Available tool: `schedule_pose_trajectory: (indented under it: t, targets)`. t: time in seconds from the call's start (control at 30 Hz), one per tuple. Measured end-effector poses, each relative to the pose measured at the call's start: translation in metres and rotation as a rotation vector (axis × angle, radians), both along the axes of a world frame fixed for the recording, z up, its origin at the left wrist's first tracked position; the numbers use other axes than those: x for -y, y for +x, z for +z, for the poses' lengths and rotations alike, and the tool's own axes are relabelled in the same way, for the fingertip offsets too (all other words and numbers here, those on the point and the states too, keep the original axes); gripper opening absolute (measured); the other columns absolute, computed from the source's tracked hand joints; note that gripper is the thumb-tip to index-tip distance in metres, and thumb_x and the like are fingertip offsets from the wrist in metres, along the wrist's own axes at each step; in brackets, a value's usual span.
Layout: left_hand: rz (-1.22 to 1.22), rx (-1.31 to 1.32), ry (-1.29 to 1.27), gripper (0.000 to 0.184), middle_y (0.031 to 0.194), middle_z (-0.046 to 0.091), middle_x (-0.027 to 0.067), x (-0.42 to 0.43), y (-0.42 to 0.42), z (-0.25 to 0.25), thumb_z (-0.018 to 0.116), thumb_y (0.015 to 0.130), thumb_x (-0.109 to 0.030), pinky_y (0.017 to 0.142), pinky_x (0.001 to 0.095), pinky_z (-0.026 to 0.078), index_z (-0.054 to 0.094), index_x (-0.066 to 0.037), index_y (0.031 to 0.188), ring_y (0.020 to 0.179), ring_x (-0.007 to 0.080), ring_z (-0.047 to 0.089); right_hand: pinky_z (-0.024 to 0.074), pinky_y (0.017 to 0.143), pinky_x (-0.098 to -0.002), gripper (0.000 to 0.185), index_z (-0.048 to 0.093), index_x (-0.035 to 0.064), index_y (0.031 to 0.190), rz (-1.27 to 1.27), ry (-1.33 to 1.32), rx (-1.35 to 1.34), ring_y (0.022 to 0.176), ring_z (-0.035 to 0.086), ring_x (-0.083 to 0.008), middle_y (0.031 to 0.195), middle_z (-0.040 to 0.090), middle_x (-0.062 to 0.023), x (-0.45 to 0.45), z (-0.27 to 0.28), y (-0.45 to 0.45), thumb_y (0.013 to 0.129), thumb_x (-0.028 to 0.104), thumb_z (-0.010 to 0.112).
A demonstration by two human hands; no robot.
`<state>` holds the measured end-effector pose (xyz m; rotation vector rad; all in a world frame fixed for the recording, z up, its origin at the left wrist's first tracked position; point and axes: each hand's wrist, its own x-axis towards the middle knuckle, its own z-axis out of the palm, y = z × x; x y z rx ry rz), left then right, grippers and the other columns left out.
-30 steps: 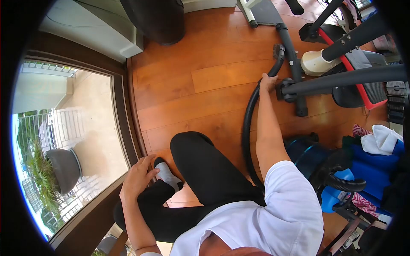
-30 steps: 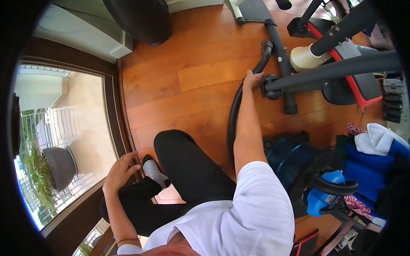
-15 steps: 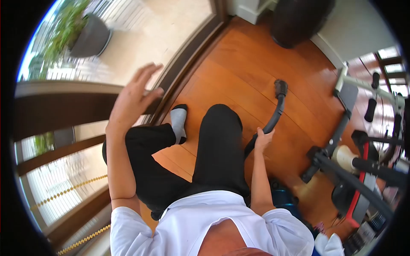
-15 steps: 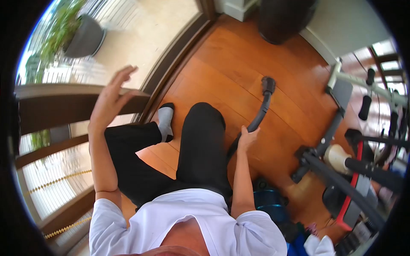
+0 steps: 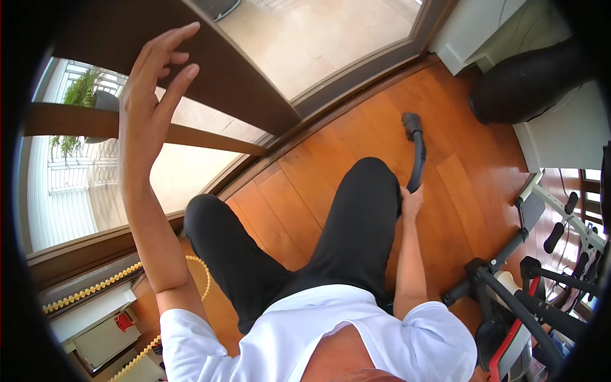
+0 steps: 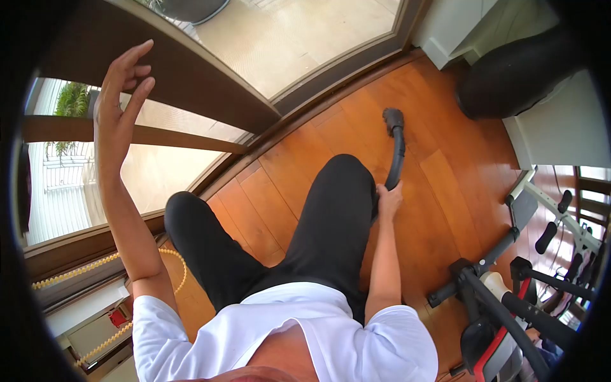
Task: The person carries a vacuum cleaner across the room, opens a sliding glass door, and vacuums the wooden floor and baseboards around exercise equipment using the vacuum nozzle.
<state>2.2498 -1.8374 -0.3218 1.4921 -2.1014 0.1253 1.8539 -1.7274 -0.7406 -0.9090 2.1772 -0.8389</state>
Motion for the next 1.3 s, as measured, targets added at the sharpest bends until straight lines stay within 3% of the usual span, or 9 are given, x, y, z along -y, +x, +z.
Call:
schedule_pose_trajectory:
  t: [0.23, 0.4, 0.53, 0.57, 0.67, 0.77, 0.87, 1.0, 1.3]
  targets:
    - [-0.274, 0.024, -0.199, 0.03, 0.117, 0.064, 0.0048, 0.012, 0.058, -0.031, 0.063, 0.089, -0.013, 0.09, 0.0322, 0.047, 0.064, -0.01, 0.119, 0.105, 0.0187, 0.062, 0.0496, 0.074, -0.0424, 0.051, 0.053, -0.0009, 0.107, 0.016, 0.013, -0.122, 0.083, 0.065, -0.0362, 0.086, 0.066, -0.0211, 0.01, -0.005, 0.043, 0.067, 0.025, 0.071]
    - [-0.449, -0.126, -0.385, 0.025, 0.101, 0.066, 0.0093, 0.028, 0.078, -0.052, 0.063, 0.081, -0.001, 0.071, 0.0343, 0.052, 0.067, -0.008, 0.105, 0.085, 0.0218, 0.064, 0.0487, 0.081, -0.0435, 0.064, 0.048, 0.0062, 0.124, 0.343, 0.502, -0.093, 0.096, 0.062, -0.0422, 0.097, 0.065, -0.0256, -0.01, 0.031, 0.146, 0.068, 0.025, 0.074]
    - [-0.499, -0.058, -0.432, 0.018, 0.095, 0.067, 0.0061, 0.024, 0.083, -0.046, 0.065, 0.08, -0.003, 0.076, 0.0335, 0.05, 0.069, -0.008, 0.097, 0.085, 0.0208, 0.065, 0.0471, 0.08, -0.0446, 0.061, 0.048, 0.0057, 0.123, 0.567, 0.336, 0.004, 0.095, 0.061, -0.0432, 0.095, 0.063, -0.0277, -0.064, 0.054, 0.172, 0.069, 0.018, 0.074]
    - [-0.51, -0.066, -0.423, 0.017, 0.093, 0.068, 0.0053, 0.024, 0.085, -0.045, 0.066, 0.079, -0.004, 0.078, 0.0334, 0.049, 0.069, -0.007, 0.096, 0.085, 0.0207, 0.064, 0.0466, 0.075, -0.0412, 0.048, 0.054, 0.0072, 0.107, 0.57, 0.4, -0.056, 0.083, 0.064, -0.0355, 0.079, 0.063, -0.0199, -0.078, 0.047, 0.185, 0.065, 0.022, 0.072]
    - [-0.499, -0.029, -0.441, 0.018, 0.095, 0.068, 0.0057, 0.022, 0.085, -0.043, 0.066, 0.079, -0.004, 0.081, 0.0349, 0.049, 0.068, -0.007, 0.096, 0.089, 0.0218, 0.064, 0.0471, 0.071, -0.0404, 0.054, 0.053, 0.0076, 0.116, 0.66, 0.37, 0.044, 0.079, 0.064, -0.0307, 0.076, 0.062, -0.0178, -0.131, 0.046, 0.196, 0.066, 0.02, 0.07]
    - [-0.454, 0.0, -0.387, 0.018, 0.097, 0.068, 0.0066, 0.012, 0.083, -0.04, 0.066, 0.08, -0.004, 0.085, 0.0361, 0.048, 0.068, -0.007, 0.098, 0.093, 0.0233, 0.064, 0.0501, 0.067, -0.0425, 0.055, 0.052, -0.0006, 0.119, 0.347, 0.203, -0.053, 0.077, 0.065, -0.038, 0.079, 0.064, -0.0231, -0.19, 0.056, 0.181, 0.068, 0.014, 0.066]
    - [-0.49, -0.107, -0.354, 0.019, 0.101, 0.067, 0.0078, -0.009, 0.08, -0.032, 0.065, 0.081, -0.005, 0.088, 0.0366, 0.047, 0.067, -0.005, 0.1, 0.097, 0.0245, 0.063, 0.0491, 0.053, -0.0368, 0.052, 0.052, -0.0044, 0.117, -0.235, 0.079, 0.204, 0.058, 0.064, -0.0258, 0.068, 0.061, -0.0156, -0.253, 0.075, 0.166, 0.068, 0.009, 0.062]
    - [-0.418, -0.118, -0.21, 0.02, 0.105, 0.066, 0.008, -0.004, 0.085, -0.032, 0.065, 0.082, -0.005, 0.089, 0.0369, 0.047, 0.066, -0.004, 0.101, 0.101, 0.0259, 0.062, 0.0471, 0.046, -0.0318, 0.045, 0.052, -0.006, 0.11, -0.474, 0.016, 0.167, 0.049, 0.058, -0.0165, 0.062, 0.057, -0.0098, -0.344, 0.066, 0.137, 0.067, 0.003, 0.061]
    - [-0.469, -0.132, -0.274, 0.022, 0.107, 0.066, 0.0079, -0.007, 0.084, -0.039, 0.066, 0.082, -0.004, 0.088, 0.0348, 0.049, 0.066, -0.004, 0.104, 0.103, 0.0229, 0.062, 0.0485, 0.047, -0.0308, 0.058, 0.044, -0.0004, 0.126, -0.113, 0.059, 0.509, 0.051, 0.059, -0.0179, 0.065, 0.057, -0.009, -0.273, 0.102, 0.147, 0.071, 0.002, 0.061]
